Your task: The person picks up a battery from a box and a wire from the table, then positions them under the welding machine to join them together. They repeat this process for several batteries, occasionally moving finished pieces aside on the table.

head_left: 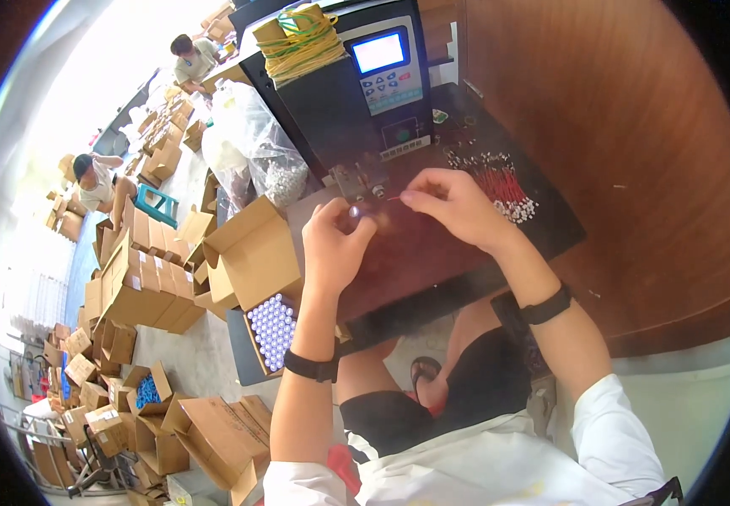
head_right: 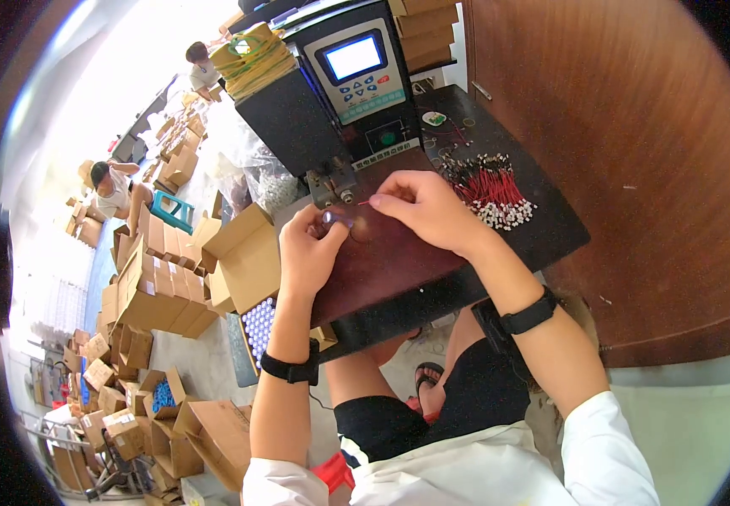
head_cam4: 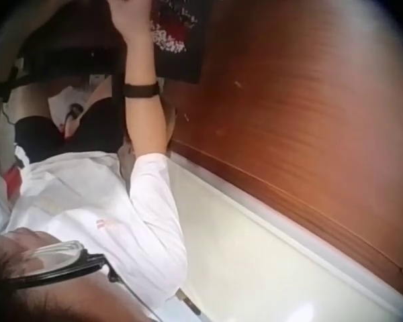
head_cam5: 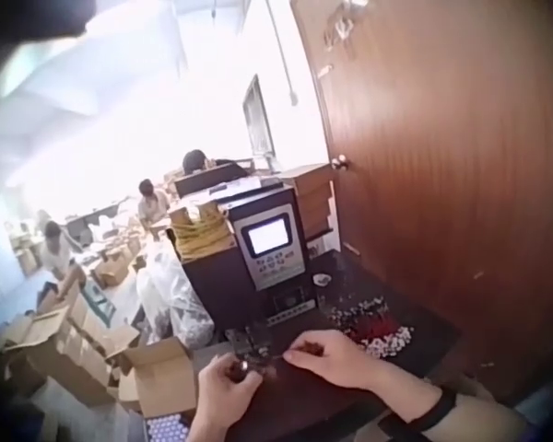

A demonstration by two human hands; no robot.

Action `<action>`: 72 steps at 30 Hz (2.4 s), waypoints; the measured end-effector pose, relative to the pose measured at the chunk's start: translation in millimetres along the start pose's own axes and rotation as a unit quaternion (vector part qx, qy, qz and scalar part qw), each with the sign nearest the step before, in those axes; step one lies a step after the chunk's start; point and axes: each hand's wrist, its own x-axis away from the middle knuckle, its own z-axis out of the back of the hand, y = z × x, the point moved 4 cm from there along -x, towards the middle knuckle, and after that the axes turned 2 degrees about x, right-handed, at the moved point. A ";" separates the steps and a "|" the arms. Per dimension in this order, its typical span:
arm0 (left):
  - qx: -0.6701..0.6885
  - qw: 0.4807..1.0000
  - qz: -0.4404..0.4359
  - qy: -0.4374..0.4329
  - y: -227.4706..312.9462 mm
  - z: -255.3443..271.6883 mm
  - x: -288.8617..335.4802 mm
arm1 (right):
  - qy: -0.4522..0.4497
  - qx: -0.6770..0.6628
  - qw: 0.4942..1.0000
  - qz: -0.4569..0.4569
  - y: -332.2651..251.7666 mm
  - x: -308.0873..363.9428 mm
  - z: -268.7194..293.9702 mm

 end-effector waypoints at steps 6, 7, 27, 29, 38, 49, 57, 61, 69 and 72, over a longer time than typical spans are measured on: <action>-0.037 0.997 -0.049 -0.049 15.9 -7.6 -2.8 | 0.029 0.036 0.999 -0.008 0.7 -2.9 -9.4; -0.040 0.996 -0.057 -0.052 17.4 -7.5 -3.2 | 0.036 0.041 0.999 -0.001 0.6 -3.8 -9.8; -0.054 0.996 -0.056 -0.050 13.7 -6.2 -3.9 | 0.019 0.039 0.999 0.009 0.1 -4.8 -13.9; -0.057 0.995 -0.059 -0.051 12.8 -3.9 -2.1 | 0.017 0.040 0.999 0.009 -1.9 -4.1 -17.2; -0.018 0.996 -0.028 -0.078 20.2 -9.9 3.7 | 0.009 0.055 0.998 -0.005 -8.5 14.1 -3.3; 0.073 0.991 -0.026 -0.110 12.6 -8.5 4.0 | 0.091 0.193 0.959 -0.187 -30.9 194.7 172.1; 0.065 0.992 -0.012 -0.103 14.9 -7.3 5.3 | 0.142 0.237 0.950 -0.148 22.9 198.8 192.1; 0.067 0.995 -0.005 -0.077 10.9 -4.6 9.0 | 0.163 0.261 0.944 -0.115 79.2 131.9 166.3; -0.024 0.999 0.041 -0.005 -8.9 65.1 40.8 | 0.153 0.412 0.878 -0.190 110.6 76.5 153.5; -0.082 0.992 0.083 -0.054 -38.1 107.6 54.8 | 0.126 0.420 0.879 -0.187 110.3 77.1 161.3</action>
